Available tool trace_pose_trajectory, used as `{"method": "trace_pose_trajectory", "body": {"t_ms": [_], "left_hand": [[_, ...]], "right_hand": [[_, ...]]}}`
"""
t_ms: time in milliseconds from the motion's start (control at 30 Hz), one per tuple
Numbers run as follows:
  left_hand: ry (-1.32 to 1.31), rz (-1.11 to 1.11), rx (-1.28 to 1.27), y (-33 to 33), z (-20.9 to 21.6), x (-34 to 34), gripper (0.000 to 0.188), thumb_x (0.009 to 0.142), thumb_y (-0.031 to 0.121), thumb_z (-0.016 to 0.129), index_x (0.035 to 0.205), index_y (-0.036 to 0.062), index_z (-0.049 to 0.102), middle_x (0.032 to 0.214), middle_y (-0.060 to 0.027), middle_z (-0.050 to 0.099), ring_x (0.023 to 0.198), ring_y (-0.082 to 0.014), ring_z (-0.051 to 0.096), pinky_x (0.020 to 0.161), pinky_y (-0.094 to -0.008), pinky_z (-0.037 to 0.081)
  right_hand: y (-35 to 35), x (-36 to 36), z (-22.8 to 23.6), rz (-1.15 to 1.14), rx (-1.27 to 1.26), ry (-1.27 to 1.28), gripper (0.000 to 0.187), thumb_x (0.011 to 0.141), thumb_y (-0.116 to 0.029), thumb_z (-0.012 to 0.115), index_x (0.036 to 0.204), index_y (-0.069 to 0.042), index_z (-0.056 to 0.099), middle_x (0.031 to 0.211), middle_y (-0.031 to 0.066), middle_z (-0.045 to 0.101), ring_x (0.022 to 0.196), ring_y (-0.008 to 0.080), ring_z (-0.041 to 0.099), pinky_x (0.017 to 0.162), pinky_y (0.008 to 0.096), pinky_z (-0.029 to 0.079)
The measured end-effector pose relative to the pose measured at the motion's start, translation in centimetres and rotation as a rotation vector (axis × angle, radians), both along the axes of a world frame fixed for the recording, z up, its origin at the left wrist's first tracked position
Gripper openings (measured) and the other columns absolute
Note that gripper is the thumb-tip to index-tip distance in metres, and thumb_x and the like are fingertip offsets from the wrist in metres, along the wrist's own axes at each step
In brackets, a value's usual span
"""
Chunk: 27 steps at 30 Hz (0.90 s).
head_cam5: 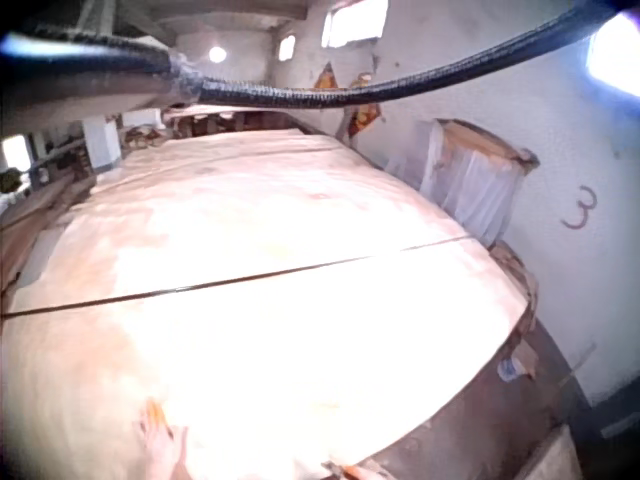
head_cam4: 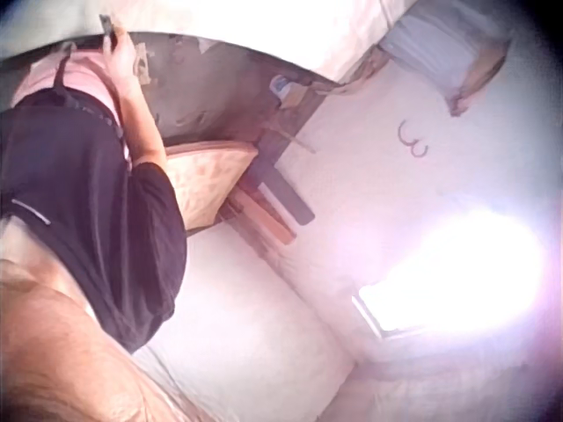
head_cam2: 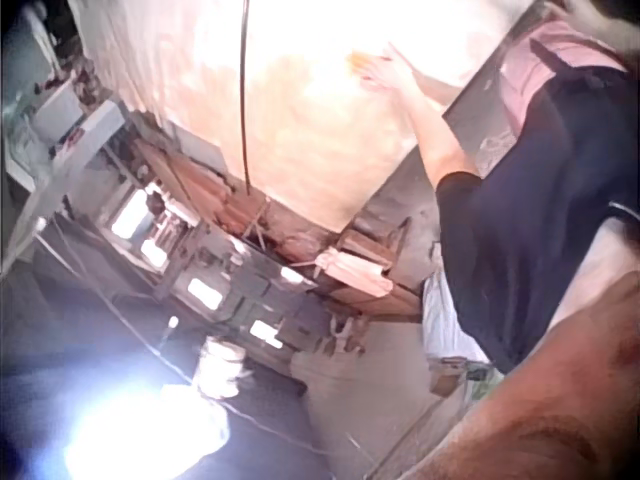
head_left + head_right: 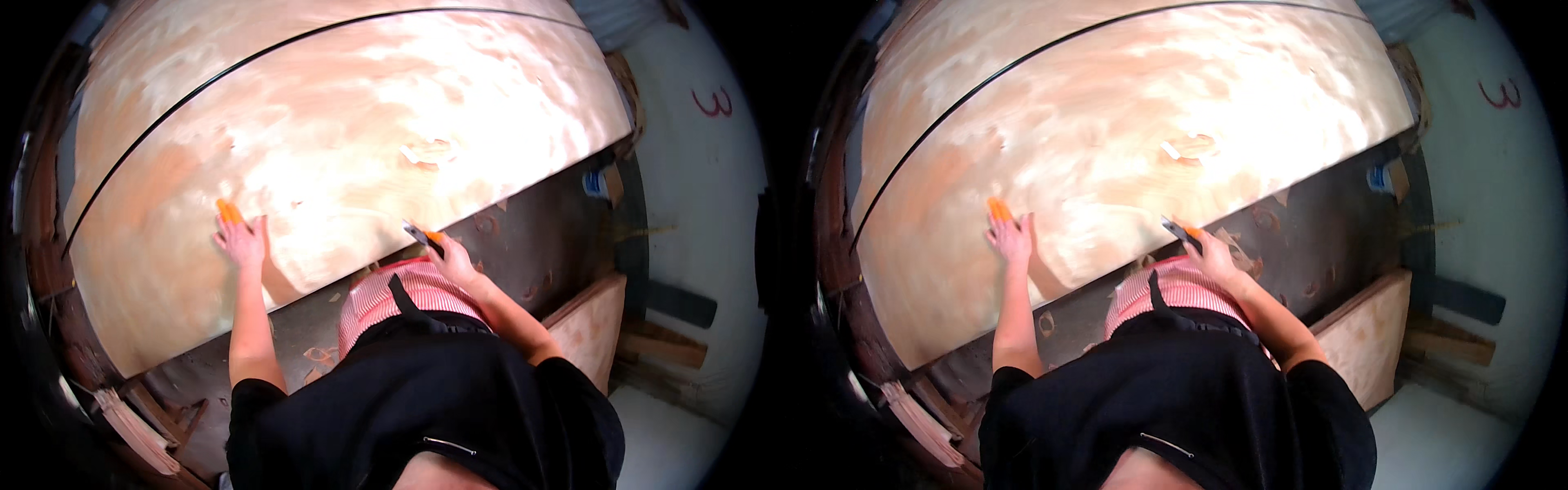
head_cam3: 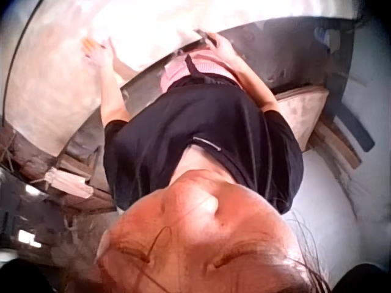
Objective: The person uses a utility knife to cut a large sheet of wood veneer on a workbench. They align the veneer, make cuts along the edges, and trim smaller pieces. The person also stacks the cut veneer sheets and handles a long black rod during the process.
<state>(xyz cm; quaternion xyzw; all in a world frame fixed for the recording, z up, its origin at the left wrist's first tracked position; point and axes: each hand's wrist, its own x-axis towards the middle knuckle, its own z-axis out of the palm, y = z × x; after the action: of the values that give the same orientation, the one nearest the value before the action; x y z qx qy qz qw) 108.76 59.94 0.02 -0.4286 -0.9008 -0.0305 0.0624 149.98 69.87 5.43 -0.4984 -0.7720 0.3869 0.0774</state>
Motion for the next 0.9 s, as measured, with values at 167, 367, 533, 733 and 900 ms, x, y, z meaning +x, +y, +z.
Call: {"method": "trace_pose_trajectory", "body": {"t_ms": [167,367,533,733,900], "left_hand": [[-0.248,0.028,0.001,-1.8,1.6,2.5,0.082,0.071,0.053,0.053,0.126,-0.0047,0.032,0.129,-0.0222,0.033,0.128,-0.0297,0.016,0.103,-0.0505,0.004],[-0.315,0.063,0.156,-4.7,1.1,5.9,0.085,0.072,0.052,0.053,0.131,-0.0017,0.024,0.137,-0.0183,0.02,0.129,-0.0288,0.013,0.103,-0.0516,0.005],[-0.372,0.062,0.355,-7.8,2.8,7.7,0.072,0.076,0.04,0.056,0.129,0.0014,0.028,0.135,-0.0173,0.024,0.122,-0.0336,0.026,0.097,-0.0482,0.022],[-0.779,0.115,0.31,-22.0,4.6,13.7,0.048,0.083,0.036,0.048,0.118,0.0028,0.044,0.11,-0.0182,0.052,0.1,-0.032,0.05,0.083,-0.0384,0.041],[-0.974,0.431,0.125,-39.1,-0.5,19.5,0.053,0.08,0.039,0.049,0.118,0.0016,0.046,0.114,-0.0199,0.05,0.106,-0.0309,0.048,0.087,-0.0351,0.04]], "right_hand": [[-3.4,-2.3,0.5,0.143,0.043,0.074,0.033,0.077,-0.016,0.057,0.107,-0.004,0.052,0.092,0.0197,0.058,0.087,0.0352,0.055,0.074,0.0374,0.045],[-2.4,-5.7,-0.3,0.314,0.053,0.071,0.031,0.078,-0.014,0.056,0.106,-0.003,0.052,0.091,0.0196,0.058,0.086,0.0343,0.056,0.074,0.0368,0.045],[-4.5,-6.1,-1.2,0.495,0.122,-0.042,0.033,0.077,-0.023,0.057,0.104,-0.004,0.054,0.088,0.0198,0.058,0.082,0.0353,0.056,0.071,0.0398,0.045],[-10.3,-6.2,-5.2,0.643,-0.001,-0.101,0.034,0.076,-0.028,0.058,0.097,-0.001,0.054,0.079,0.0251,0.058,0.076,0.0389,0.057,0.066,0.0427,0.046],[-17.0,-4.9,-8.0,0.862,-0.168,-0.279,0.043,0.074,-0.037,0.057,0.108,-0.012,0.053,0.086,0.0212,0.06,0.082,0.0352,0.058,0.072,0.0403,0.046]]}}
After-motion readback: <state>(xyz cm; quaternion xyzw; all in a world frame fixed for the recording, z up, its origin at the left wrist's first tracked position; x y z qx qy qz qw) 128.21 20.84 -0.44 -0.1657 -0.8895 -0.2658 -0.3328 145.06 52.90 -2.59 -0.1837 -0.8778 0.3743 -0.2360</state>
